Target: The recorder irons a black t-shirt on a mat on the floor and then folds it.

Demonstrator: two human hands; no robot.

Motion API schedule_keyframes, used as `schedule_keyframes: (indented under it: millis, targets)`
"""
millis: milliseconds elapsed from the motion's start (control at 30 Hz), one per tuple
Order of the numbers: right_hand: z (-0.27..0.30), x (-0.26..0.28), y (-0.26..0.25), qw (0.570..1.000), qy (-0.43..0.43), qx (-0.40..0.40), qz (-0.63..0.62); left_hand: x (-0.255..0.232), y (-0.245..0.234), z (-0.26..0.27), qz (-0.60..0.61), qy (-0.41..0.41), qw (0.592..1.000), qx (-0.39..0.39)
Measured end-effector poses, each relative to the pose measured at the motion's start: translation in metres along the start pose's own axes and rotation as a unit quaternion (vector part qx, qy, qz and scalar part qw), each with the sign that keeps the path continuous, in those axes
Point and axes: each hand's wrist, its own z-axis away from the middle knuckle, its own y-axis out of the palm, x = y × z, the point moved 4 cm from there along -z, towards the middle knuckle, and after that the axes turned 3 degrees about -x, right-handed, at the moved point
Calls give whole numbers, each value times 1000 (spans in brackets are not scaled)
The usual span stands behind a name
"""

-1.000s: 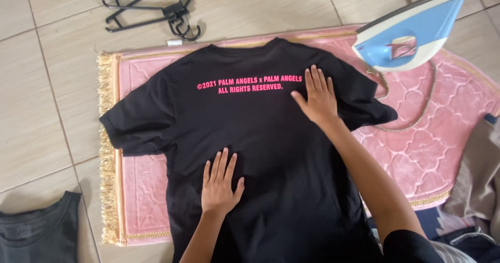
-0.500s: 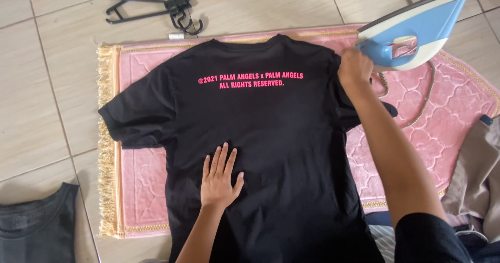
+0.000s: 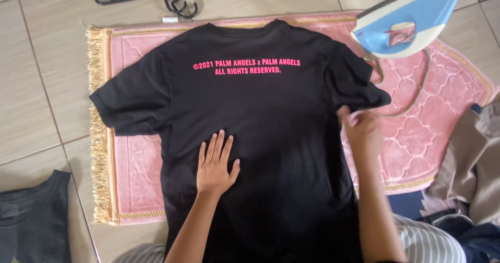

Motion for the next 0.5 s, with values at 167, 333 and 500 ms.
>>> schedule_keyframes:
  millis: [167,333,500]
  targets:
    - [62,-18,35,995,58,86,5,-3,-6,0,-10,8,1000,-8]
    - [59,-56,55,992,63,106,-15,-16,-26,25,-21,54,998,33]
    - [70,-64,49,988,75,122,-49,-24,-6,96,48,160,984,57]
